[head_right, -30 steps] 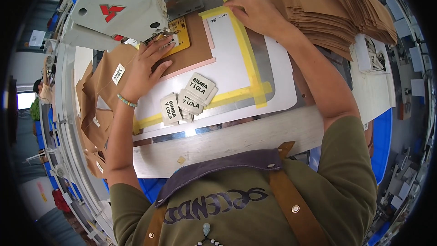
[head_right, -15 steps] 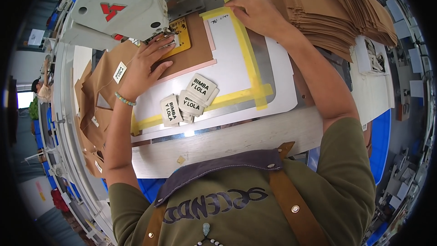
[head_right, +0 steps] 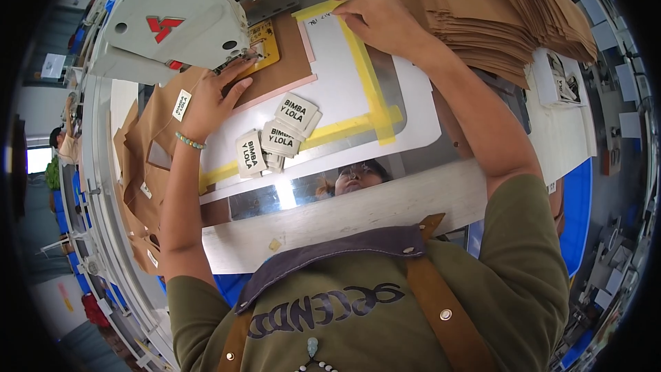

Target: Sewing 'BIMBA Y LOLA' labels onto brown leather pieces using an industrial sewing machine.

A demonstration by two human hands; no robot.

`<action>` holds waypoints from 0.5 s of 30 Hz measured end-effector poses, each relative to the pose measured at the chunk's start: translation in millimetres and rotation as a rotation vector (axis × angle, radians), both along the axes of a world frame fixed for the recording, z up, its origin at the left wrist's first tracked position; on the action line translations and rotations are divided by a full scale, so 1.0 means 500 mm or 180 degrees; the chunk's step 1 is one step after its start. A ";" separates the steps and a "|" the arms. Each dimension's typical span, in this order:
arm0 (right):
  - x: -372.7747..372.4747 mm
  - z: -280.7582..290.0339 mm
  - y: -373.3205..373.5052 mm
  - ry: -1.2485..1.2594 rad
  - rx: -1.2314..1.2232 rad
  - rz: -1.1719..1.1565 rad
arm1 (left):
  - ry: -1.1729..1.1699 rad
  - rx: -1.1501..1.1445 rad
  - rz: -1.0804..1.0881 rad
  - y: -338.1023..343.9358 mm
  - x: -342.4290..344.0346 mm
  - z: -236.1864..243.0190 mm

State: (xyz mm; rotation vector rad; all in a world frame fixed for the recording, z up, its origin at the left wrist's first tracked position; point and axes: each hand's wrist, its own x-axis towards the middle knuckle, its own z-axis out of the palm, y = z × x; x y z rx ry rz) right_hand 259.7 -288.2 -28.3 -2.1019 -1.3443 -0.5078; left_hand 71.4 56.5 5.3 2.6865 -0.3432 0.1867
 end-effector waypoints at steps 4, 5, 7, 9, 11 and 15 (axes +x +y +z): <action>0.002 -0.003 -0.007 -0.0012 -0.0051 -0.0040 | 0.0139 0.0000 0.0234 0.008 0.000 -0.003; -0.004 0.002 -0.005 -0.0004 0.0011 0.0069 | 0.0241 0.0138 0.0406 0.010 -0.003 0.000; -0.019 0.010 -0.002 0.0007 0.0073 0.0161 | 0.0343 0.0278 0.0560 0.025 -0.007 -0.012; -0.051 0.033 0.020 -0.0038 -0.0144 0.0450 | -0.0490 -0.0332 0.0494 0.055 -0.025 -0.042; -0.074 0.023 0.037 0.0017 -0.0210 0.0624 | -0.0466 -0.0463 0.0442 0.075 -0.039 -0.039; -0.107 0.011 0.048 0.0139 -0.0668 0.0837 | -0.0224 -0.0595 0.0356 0.103 -0.057 -0.029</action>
